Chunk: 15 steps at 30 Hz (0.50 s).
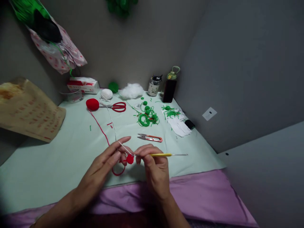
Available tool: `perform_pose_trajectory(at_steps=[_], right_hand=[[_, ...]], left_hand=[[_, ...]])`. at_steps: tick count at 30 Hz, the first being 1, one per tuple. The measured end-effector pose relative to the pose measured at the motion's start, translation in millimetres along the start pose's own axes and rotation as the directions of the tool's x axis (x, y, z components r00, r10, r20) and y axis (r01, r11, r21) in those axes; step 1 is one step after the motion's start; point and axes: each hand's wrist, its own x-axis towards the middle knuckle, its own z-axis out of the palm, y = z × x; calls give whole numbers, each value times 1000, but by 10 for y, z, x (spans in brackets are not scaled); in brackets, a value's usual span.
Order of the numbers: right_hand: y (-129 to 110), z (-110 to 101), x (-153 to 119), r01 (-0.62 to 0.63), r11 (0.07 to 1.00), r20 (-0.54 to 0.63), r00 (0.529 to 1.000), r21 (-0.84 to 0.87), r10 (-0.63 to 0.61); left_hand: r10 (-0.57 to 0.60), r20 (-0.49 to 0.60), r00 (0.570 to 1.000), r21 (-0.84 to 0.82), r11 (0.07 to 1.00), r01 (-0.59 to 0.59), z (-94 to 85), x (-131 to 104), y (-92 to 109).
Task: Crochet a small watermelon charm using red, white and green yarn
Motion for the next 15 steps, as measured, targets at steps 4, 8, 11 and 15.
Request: perform_pose_trajectory(at_steps=[4,8,11,15], right_hand=[[-45,-22,48,-34,997,55,998,73,30],[-91,-51,35,5,1000,109,994,-4,-4],[-146,-56,-24,136,960,179,980,-246,-93],[-197,-32,-120,285,833,263,949,-475,-174]], left_hand=[[63,125,990,136,987,-80,-71,48,72],[107,100,989,191,974,-124,-109,90,145],[147,30,989,263,953,-150,-106,84,168],[219,-39,975,323,926,-195,-69,42,124]])
